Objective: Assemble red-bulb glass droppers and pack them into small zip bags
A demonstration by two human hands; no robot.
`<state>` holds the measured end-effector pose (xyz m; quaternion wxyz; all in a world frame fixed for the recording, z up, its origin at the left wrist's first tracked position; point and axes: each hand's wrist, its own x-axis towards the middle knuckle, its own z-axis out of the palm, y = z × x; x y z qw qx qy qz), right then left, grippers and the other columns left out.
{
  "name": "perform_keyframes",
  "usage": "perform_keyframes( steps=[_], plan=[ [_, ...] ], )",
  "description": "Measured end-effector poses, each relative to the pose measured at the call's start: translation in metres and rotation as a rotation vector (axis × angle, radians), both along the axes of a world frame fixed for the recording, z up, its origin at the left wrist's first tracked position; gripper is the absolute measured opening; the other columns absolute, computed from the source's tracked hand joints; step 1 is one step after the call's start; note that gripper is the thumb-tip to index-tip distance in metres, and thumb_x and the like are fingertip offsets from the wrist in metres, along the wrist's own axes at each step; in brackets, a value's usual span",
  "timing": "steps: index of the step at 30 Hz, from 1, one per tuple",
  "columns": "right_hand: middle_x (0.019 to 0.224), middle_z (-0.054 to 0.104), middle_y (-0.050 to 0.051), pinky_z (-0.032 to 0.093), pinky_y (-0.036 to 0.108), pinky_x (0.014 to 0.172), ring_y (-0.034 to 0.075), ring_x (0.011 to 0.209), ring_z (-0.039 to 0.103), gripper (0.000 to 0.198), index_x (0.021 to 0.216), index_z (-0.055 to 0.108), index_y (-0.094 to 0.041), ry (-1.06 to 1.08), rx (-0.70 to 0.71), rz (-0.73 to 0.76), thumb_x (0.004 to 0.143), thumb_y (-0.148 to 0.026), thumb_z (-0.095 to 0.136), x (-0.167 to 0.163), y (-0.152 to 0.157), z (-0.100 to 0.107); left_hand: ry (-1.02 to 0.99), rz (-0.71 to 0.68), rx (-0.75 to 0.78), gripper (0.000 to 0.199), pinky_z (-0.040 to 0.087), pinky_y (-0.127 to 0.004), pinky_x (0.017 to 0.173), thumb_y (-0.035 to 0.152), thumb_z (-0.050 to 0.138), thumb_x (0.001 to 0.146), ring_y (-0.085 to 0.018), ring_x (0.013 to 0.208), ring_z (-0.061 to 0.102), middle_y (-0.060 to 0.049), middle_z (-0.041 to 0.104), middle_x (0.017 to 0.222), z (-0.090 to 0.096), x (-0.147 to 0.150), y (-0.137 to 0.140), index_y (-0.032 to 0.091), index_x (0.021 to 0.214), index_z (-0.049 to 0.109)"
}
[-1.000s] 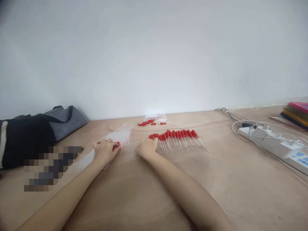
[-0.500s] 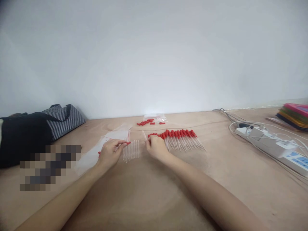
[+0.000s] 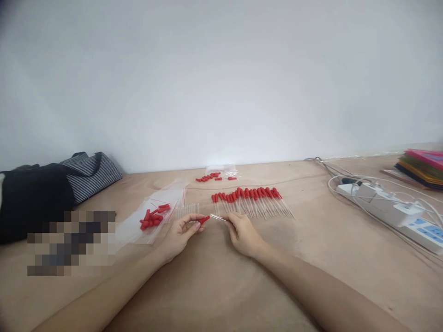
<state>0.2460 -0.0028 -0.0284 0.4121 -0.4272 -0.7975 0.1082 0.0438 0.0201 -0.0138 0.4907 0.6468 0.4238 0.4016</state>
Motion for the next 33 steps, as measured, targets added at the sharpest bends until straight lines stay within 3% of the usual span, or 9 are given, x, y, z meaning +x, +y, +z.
perform_keyframes(
  steps=[7,13,18,22,29,33],
  plan=[
    [0.087,0.064,0.004,0.038,0.029,0.072,0.016,0.081,0.058,0.022,0.094,0.055,-0.02,-0.046,-0.024,0.002,0.081,-0.011,0.041,-0.002,0.001,-0.003,-0.034,-0.001,-0.02,0.023,0.047,-0.03,0.077,0.027,0.061,0.07,-0.016,0.076,0.062,-0.004,0.066,0.082,-0.001,0.001,0.0,0.015,0.09,0.058],
    [0.074,0.062,0.001,0.034,0.029,0.068,0.014,0.07,0.056,0.014,0.086,0.055,-0.02,-0.072,-0.067,0.001,0.083,-0.016,0.042,-0.006,-0.004,0.002,-0.069,-0.026,0.018,0.023,0.047,-0.03,0.076,0.025,0.065,0.066,-0.017,0.081,0.06,-0.004,0.066,0.083,-0.003,0.004,-0.001,0.015,0.085,0.059],
    [0.067,0.06,-0.002,0.029,0.029,0.066,0.012,0.062,0.053,0.014,0.076,0.053,-0.019,-0.073,-0.058,-0.022,0.084,-0.019,0.042,-0.01,-0.007,0.004,0.011,-0.038,0.167,0.017,0.047,-0.027,0.069,0.028,0.062,0.068,-0.016,0.073,0.058,-0.004,0.063,0.075,-0.005,0.005,-0.001,0.014,0.078,0.062],
    [0.066,0.059,-0.002,0.028,0.028,0.065,0.011,0.06,0.051,0.015,0.075,0.053,-0.019,-0.062,-0.026,-0.014,0.084,-0.019,0.041,-0.014,-0.011,0.003,0.053,-0.042,0.159,0.02,0.046,-0.024,0.06,0.032,0.057,0.072,-0.013,0.063,0.056,-0.002,0.061,0.069,-0.007,0.004,-0.004,0.015,0.082,0.061],
    [0.067,0.06,0.0,0.026,0.027,0.064,0.011,0.06,0.051,0.017,0.079,0.055,-0.019,-0.149,0.06,0.003,0.084,-0.019,0.039,-0.013,-0.01,0.004,0.099,-0.022,0.186,0.019,0.045,-0.022,0.055,0.031,0.055,0.073,-0.012,0.058,0.054,-0.001,0.059,0.065,-0.009,0.002,-0.006,0.014,0.082,0.061],
    [0.063,0.058,0.002,0.021,0.029,0.06,0.011,0.053,0.045,0.021,0.078,0.058,-0.017,-0.333,0.277,-0.037,0.083,-0.015,0.037,-0.009,-0.008,0.005,0.141,-0.031,0.256,0.018,0.046,-0.022,0.055,0.029,0.056,0.073,-0.012,0.059,0.054,-0.001,0.06,0.067,-0.012,0.001,-0.006,0.015,0.082,0.062]
  ],
)
